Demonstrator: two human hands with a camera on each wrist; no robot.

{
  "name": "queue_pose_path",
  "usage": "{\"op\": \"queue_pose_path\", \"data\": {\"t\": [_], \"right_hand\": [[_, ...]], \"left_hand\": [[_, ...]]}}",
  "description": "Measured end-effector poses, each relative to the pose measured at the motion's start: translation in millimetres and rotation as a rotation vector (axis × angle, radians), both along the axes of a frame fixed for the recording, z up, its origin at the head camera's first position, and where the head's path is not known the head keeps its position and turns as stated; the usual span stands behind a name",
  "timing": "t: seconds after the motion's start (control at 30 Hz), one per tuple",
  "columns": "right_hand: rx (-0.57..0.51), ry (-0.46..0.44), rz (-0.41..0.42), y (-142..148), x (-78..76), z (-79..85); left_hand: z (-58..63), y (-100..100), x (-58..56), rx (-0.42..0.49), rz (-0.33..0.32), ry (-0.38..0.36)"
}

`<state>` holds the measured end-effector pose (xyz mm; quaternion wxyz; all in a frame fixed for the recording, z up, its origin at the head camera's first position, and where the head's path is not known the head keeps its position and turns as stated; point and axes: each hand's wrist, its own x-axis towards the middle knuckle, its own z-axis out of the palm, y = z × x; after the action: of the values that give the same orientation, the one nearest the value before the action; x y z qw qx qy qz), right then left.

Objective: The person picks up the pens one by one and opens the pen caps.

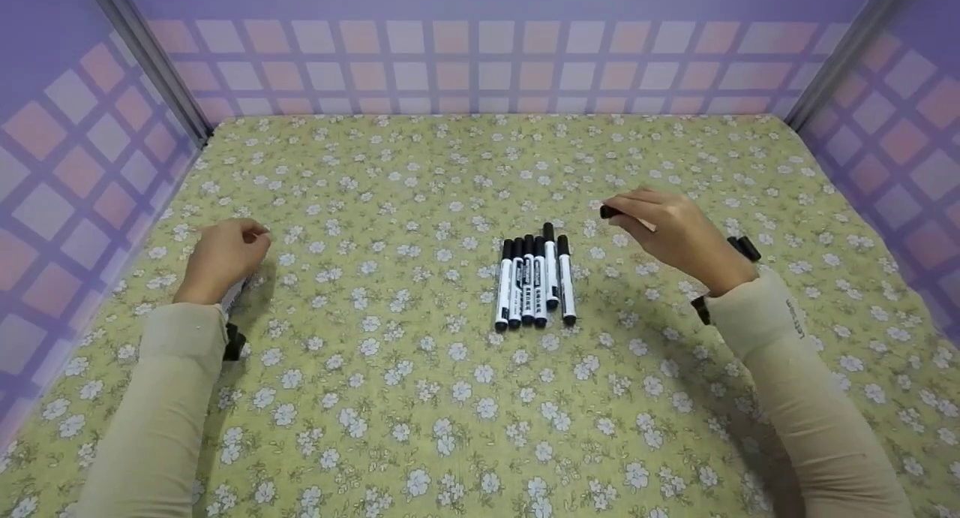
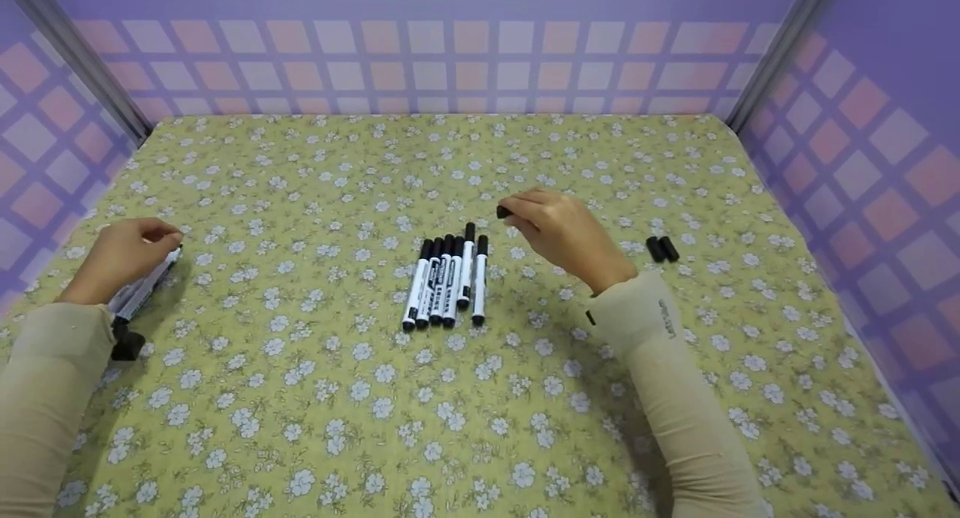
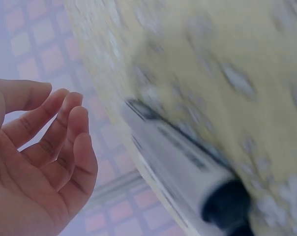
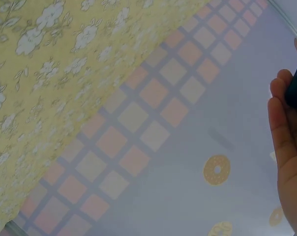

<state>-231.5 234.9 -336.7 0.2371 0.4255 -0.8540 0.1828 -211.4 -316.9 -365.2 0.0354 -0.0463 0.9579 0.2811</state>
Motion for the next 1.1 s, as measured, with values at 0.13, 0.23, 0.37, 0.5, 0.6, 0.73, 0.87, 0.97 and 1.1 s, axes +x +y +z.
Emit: {"op": "queue_pose_path", "data": {"t": [0.13, 0.23, 0.37, 0.5, 0.6, 0.73, 0.87, 0.97, 1.1], "right_hand": [[0.009, -0.073, -0.045, 8.4, -2.4, -1.1], [0.003, -0.121, -0.073, 14.3, -3.6, -2.0], [-0.011, -0.174, -0.114, 23.2, -3.8, -1.1], [-0.001, -0.215, -0.177, 32.9, -4.1, 0.3], [0.007, -0.247, -0.242, 39.9, -4.1, 0.7], [0.0, -0.252, -0.287, 48.5, -6.2, 0.7], [-0.001, -0.339, -0.348, 57.8, -7.8, 1.3], [0.015, -0.446, -0.413, 65.7, -8.1, 2.0], [0.025, -0.547, -0.469, 77.1, -9.6, 1.8]], "left_hand": [[4.7, 17.7, 0.1, 0.0, -0.039, 0.018], [7.2, 30.3, 1.1, 0.001, -0.074, 0.045], [8.4, 45.9, 1.6, 0.006, -0.116, 0.068], [7.9, 59.8, 0.4, 0.003, -0.153, 0.074], [7.7, 69.6, -0.9, 0.005, -0.17, 0.076], [6.8, 82.4, -1.6, 0.018, -0.19, 0.087], [5.6, 95.2, -2.0, 0.031, -0.224, 0.103], [4.9, 104.3, -2.7, 0.029, -0.247, 0.111], [5.0, 115.8, -3.6, 0.033, -0.273, 0.115]]}}
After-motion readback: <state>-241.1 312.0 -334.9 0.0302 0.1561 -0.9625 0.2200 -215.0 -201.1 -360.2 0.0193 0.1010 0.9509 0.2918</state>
